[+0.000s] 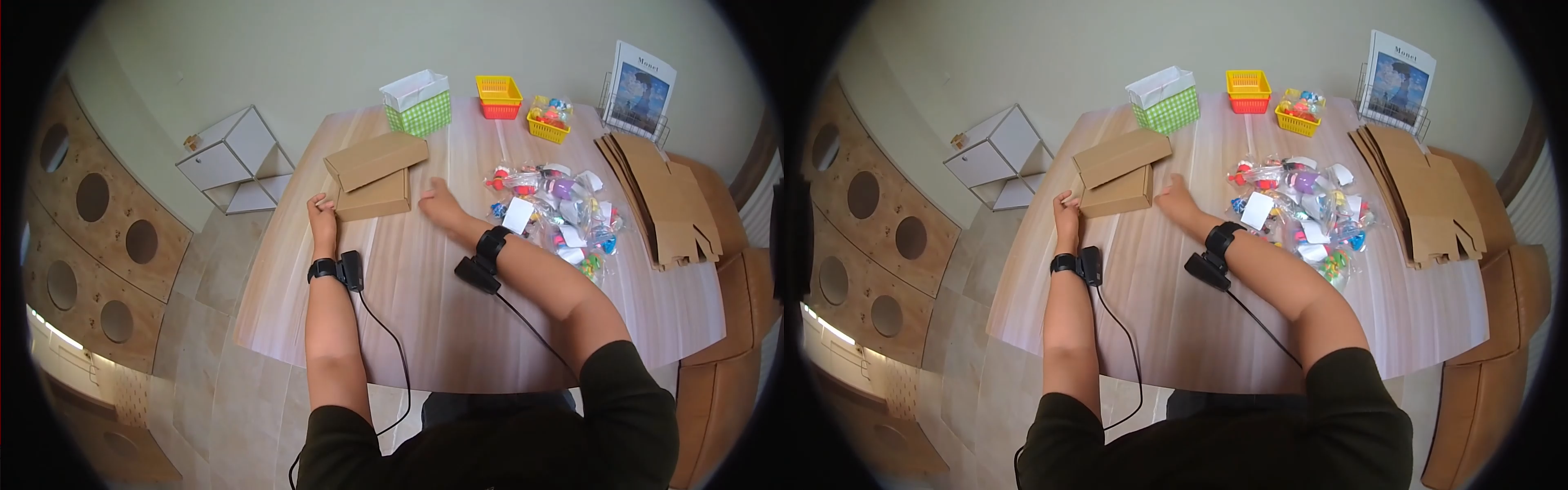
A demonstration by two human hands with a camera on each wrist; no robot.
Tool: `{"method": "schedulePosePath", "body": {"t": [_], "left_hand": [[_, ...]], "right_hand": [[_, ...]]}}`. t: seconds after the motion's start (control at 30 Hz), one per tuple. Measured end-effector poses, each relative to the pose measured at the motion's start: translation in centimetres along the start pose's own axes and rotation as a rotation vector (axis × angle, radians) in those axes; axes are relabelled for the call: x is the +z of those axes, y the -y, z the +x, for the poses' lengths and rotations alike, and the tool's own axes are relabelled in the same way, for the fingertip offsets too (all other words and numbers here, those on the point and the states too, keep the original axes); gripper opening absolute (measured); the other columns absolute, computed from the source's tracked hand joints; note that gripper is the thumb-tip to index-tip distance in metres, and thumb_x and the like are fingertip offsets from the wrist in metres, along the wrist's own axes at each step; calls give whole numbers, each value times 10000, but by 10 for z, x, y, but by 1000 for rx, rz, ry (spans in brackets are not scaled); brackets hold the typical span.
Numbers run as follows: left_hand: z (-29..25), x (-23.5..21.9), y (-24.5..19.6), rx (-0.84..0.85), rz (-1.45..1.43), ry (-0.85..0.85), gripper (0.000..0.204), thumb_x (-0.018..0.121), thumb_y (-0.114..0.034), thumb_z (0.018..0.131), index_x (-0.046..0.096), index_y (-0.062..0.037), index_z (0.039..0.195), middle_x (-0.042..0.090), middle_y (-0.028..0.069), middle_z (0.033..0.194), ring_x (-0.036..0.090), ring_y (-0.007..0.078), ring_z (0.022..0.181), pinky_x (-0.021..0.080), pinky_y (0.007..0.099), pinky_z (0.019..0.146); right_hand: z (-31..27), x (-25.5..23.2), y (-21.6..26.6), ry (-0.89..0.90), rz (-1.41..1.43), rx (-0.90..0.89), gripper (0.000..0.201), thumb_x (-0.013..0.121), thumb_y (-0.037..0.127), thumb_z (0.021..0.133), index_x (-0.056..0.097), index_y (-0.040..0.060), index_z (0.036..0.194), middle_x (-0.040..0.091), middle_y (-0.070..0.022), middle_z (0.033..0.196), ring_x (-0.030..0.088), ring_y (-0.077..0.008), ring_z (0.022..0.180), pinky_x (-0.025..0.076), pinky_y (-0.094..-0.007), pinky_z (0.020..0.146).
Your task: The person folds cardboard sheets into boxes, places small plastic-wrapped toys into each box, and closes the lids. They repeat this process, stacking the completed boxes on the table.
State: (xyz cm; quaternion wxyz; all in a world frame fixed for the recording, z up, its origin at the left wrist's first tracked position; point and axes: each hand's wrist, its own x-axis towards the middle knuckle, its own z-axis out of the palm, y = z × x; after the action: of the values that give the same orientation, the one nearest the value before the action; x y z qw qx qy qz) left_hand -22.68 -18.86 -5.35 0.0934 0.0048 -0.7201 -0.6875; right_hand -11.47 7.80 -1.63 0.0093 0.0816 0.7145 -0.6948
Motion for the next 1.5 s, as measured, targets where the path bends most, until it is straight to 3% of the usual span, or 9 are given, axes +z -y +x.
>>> {"method": "schedulePosePath", "body": {"t": [0.1,0.37,0.53,0.63,0.83,0.93,1.13,1.33,1.5], "left_hand": [[-34,17,-52,59,-81,-111,471,355,21,879,464,-73,1328,544,120,1184,522,200,1091,410,307,963],[-22,67,-59,264,285,-127,569,430,-418,984,439,-33,1402,492,236,1387,473,359,1285,348,392,1079],[-20,66,-56,303,339,-104,485,512,-387,956,530,-45,1299,559,238,1287,537,359,1197,411,417,1011],[-18,70,-59,337,381,-118,426,545,-335,931,549,-48,1246,566,242,1240,555,360,1149,423,420,986],[-8,56,-52,307,334,-79,361,530,-162,861,538,-66,1209,463,236,1256,529,371,1109,423,410,973],[-12,55,-54,286,277,-48,397,525,-118,831,530,-75,1226,389,205,1298,521,333,1082,438,384,941],[-36,49,-78,235,177,83,489,527,-115,819,529,-102,1308,383,126,1257,511,206,990,469,319,824],[-26,52,-90,78,-96,431,500,492,-221,886,510,-150,1380,515,64,1180,532,163,992,449,272,830],[-73,75,-143,142,-31,592,546,619,-239,901,428,-121,1399,528,44,1253,523,158,1073,435,302,896]], "right_hand": [[45,-24,-9,-205,-121,-164,755,620,88,772,291,12,1447,399,-252,1409,458,-294,1262,396,-351,1010],[61,-30,32,46,-103,-283,912,625,96,756,134,65,1524,360,-235,1473,424,-323,1293,340,-396,1066],[41,-21,48,185,162,-173,957,617,84,748,86,112,1543,426,-167,1432,382,-330,1326,293,-415,1102],[106,-4,3,-220,-258,-416,813,668,132,715,299,85,1438,497,-216,1322,431,-345,1255,348,-411,1067],[74,-22,23,-76,32,-198,999,633,109,772,7,134,1550,231,-189,1551,245,-317,1421,244,-453,1131],[52,-28,28,-1,251,-122,1000,653,113,749,50,103,1547,462,-196,1375,414,-318,1289,319,-409,1082],[44,-44,28,60,343,-97,913,642,52,761,141,108,1522,498,-138,1327,492,-254,1172,424,-351,954],[19,-70,14,-409,-470,-626,754,642,41,800,289,109,1463,554,-167,1160,590,-266,925,492,-332,834],[-69,-116,57,-346,-677,-838,609,717,136,816,434,72,1351,581,-162,1029,617,-290,894,515,-358,750]]}}
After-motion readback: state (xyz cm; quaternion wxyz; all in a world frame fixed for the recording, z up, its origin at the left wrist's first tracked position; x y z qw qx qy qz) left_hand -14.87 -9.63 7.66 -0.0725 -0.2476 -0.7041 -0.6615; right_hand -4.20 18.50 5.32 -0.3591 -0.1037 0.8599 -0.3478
